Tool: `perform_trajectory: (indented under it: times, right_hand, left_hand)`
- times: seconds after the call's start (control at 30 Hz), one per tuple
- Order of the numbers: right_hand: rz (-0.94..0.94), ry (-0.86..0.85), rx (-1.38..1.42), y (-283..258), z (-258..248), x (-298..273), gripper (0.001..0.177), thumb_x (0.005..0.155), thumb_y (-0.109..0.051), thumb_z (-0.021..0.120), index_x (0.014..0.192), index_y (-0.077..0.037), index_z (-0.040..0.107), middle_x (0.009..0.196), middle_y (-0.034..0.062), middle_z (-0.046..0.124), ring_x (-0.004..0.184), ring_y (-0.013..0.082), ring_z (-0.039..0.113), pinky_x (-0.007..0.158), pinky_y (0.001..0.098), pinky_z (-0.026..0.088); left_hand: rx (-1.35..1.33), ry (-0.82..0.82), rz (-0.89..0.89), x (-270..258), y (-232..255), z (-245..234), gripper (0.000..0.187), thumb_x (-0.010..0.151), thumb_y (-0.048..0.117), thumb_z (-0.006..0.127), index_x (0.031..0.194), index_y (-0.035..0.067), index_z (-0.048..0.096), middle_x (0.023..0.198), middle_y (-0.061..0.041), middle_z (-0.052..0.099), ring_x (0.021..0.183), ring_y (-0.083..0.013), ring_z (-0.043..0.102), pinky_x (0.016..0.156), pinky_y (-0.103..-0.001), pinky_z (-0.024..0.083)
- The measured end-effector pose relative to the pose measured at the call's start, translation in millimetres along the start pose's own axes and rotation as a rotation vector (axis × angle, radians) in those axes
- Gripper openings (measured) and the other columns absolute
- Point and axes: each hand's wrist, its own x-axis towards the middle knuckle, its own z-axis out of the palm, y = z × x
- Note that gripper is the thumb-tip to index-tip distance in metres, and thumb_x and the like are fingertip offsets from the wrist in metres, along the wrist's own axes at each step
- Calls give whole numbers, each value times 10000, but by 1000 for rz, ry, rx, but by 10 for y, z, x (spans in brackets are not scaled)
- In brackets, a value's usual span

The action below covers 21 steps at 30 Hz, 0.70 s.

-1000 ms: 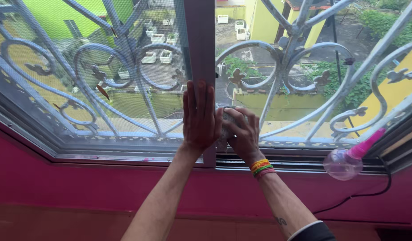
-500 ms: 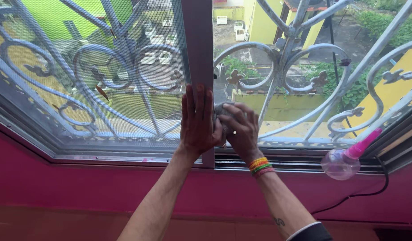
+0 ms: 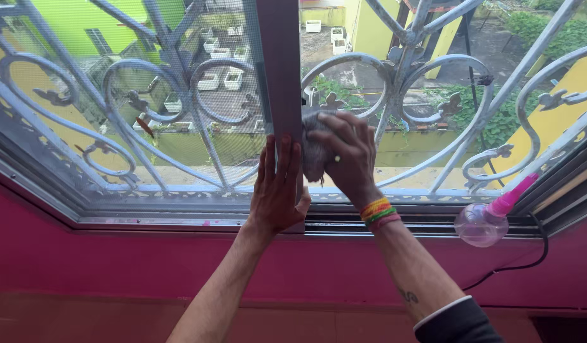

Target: The person wipes the glass panes and metal frame of a window using a cloth and a spray bottle.

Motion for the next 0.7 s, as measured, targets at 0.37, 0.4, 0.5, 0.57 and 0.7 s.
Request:
perform_trajectory:
  times: [0.37,0.4,0.5,0.57,0.7]
  right_hand:
    - [121,-190,29,-93,292,-937,471,595,-69,826,1044,-193,755,1269,-13,663,1242,306,555,945,452,467]
    - [117,-190,23,-100,272,-858,483,578,-63,821,1040,-193,762,1256,-5,665,1234,315,557,930,452,467]
    - [113,-74,27,-85,180,-555,499,619,-12,795,1085,-187,770,1313,7,670,1241,289,570,990,435,481]
    - [72,4,33,-53,155,-356,472,643,-22,809,1084,-181,755,1321,15,660,1265,298,563,1037,443,479]
    - [71,18,30,-79,196,-443,462,668,-17,813,1095,-176,741,1329,15,642,1280,298,548,1055,453,470]
  left_hand:
    - [106,-194,-56,-11,28,6,1151,723,133,794,1605,-49,78,1683,-284,37,1559,-538,62,1302,-609,119]
    - [170,-176,-56,-12,55,23,1134,752,92,790,1618,-52,73,1699,-283,36,1574,-536,65,1318,-601,124]
    - [85,-137,-87,-73,109,62,1095,780,79,786,1609,-53,82,1684,-277,45,1557,-535,67,1292,-606,170]
    - [27,-131,-73,-140,103,66,1087,796,92,789,1618,-48,91,1692,-273,49,1571,-526,66,1309,-580,217]
    - [-35,-114,-50,-276,96,84,1051,822,117,780,1615,-44,110,1690,-250,46,1568,-506,71,1296,-564,262]
